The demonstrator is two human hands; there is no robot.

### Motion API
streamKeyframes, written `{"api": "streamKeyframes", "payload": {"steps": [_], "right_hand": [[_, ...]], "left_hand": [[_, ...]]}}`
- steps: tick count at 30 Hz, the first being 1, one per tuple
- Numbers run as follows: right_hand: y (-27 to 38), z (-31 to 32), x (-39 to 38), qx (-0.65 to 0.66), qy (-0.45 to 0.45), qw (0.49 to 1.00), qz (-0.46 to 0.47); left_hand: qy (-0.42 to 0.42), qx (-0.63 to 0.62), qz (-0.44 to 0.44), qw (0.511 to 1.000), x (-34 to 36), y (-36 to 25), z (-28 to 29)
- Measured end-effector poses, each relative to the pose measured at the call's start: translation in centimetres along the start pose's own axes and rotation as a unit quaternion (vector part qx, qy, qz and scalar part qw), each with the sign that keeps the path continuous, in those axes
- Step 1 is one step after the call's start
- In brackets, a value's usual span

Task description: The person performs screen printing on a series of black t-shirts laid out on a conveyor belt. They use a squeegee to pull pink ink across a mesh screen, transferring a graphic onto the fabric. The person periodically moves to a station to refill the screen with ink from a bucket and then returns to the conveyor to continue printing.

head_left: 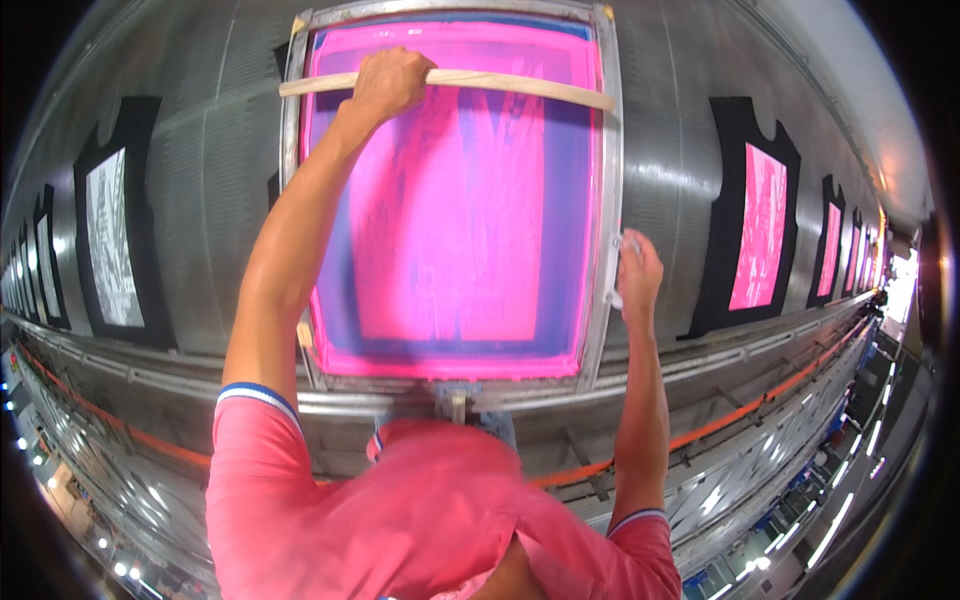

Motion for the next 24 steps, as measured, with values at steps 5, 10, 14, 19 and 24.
{"api": "streamKeyframes", "payload": {"steps": [5, 10, 14, 19, 24], "right_hand": [[0.4, 0.3, 1.4, -0.036, 0.026, 0.996, 0.079], [2.2, -0.7, 0.6, -0.038, 0.044, 0.997, 0.04], [2.0, -0.3, 2.1, -0.109, 0.01, 0.989, 0.104], [4.4, -1.1, 0.0, -0.072, -0.025, 0.981, 0.179], [8.0, -1.3, -4.4, -0.083, -0.056, 0.97, 0.219]], "left_hand": [[-0.051, -0.051, 0.012, 0.997, -12.6, -4.9, 0.5], [-0.105, -0.084, 0.012, 0.991, -28.6, -12.0, 1.7], [-0.062, -0.068, 0.025, 0.995, -40.6, -17.2, 1.6], [-0.092, -0.063, 0.029, 0.993, -45.7, -18.4, 2.2], [-0.125, -0.1, 0.014, 0.987, -46.7, -15.4, 3.6]]}}
Point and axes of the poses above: each hand's wrist, its own x-axis towards the middle knuckle, its own z-axis out of the back of the hand, y = z × x, the point moved 4 cm from there along x, towards the middle knuckle, and after that the axes turned 14 degrees about x, right-handed, at the moved point
